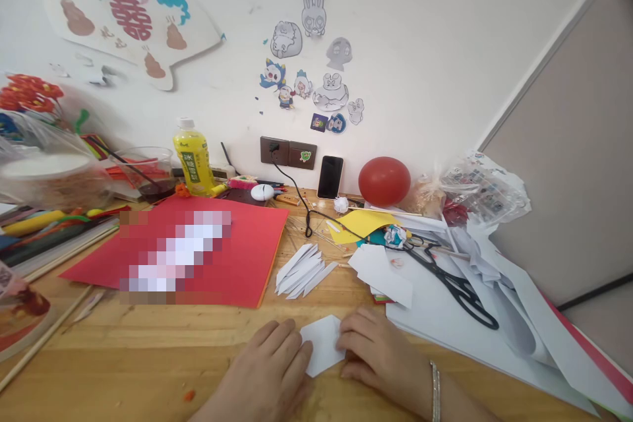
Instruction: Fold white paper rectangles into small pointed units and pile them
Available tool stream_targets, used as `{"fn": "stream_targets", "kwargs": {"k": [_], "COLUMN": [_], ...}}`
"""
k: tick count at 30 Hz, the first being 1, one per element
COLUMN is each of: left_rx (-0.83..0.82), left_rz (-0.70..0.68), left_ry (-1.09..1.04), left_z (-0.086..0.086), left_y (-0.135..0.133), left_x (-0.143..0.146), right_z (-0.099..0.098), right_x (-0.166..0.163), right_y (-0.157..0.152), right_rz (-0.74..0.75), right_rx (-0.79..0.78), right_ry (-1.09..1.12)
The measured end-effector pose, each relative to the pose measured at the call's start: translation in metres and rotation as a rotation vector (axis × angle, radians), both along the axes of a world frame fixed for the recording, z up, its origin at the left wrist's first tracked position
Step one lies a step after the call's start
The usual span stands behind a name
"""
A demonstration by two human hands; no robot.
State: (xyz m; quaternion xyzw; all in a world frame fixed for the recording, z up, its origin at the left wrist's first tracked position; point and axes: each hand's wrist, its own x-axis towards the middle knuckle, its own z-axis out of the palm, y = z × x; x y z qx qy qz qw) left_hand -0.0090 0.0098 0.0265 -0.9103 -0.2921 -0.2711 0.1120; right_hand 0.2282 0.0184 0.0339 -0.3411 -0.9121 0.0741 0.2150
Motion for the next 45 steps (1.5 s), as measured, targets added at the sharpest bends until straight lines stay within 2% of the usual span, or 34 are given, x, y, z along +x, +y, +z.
{"fn": "stream_targets", "kwargs": {"k": [4,10,14,21,27,33,41,45], "left_rx": [0.031,-0.013,-0.039,-0.103,-0.103,-0.297,-0.397,-0.402], "left_rz": [0.018,0.02,0.028,0.021,0.055,0.102,0.105,0.184], "left_ry": [0.01,0.059,0.068,-0.025,-0.074,-0.097,-0.216,-0.222], "left_z": [-0.008,-0.005,-0.005,-0.003,-0.001,0.005,0.009,0.005], "left_y": [0.001,0.001,0.001,0.0,0.002,0.003,0.002,0.003], "left_x": [0.002,0.003,0.002,0.001,0.003,0.004,0.006,0.008], "right_z": [-0.001,0.002,0.002,-0.004,-0.001,0.004,0.002,0.002], "right_x": [-0.001,-0.002,0.001,-0.003,-0.009,-0.016,-0.021,-0.023], "right_y": [0.003,0.004,0.004,0.003,-0.001,-0.004,-0.01,-0.011], "right_rz": [-0.054,-0.084,-0.071,-0.027,-0.172,-0.308,-0.308,-0.346], "right_rx": [-0.13,-0.16,-0.112,0.092,-0.03,-0.152,-0.142,-0.167], "right_ry": [0.063,0.066,0.038,0.068,0.113,0.059,0.035,-0.008]}}
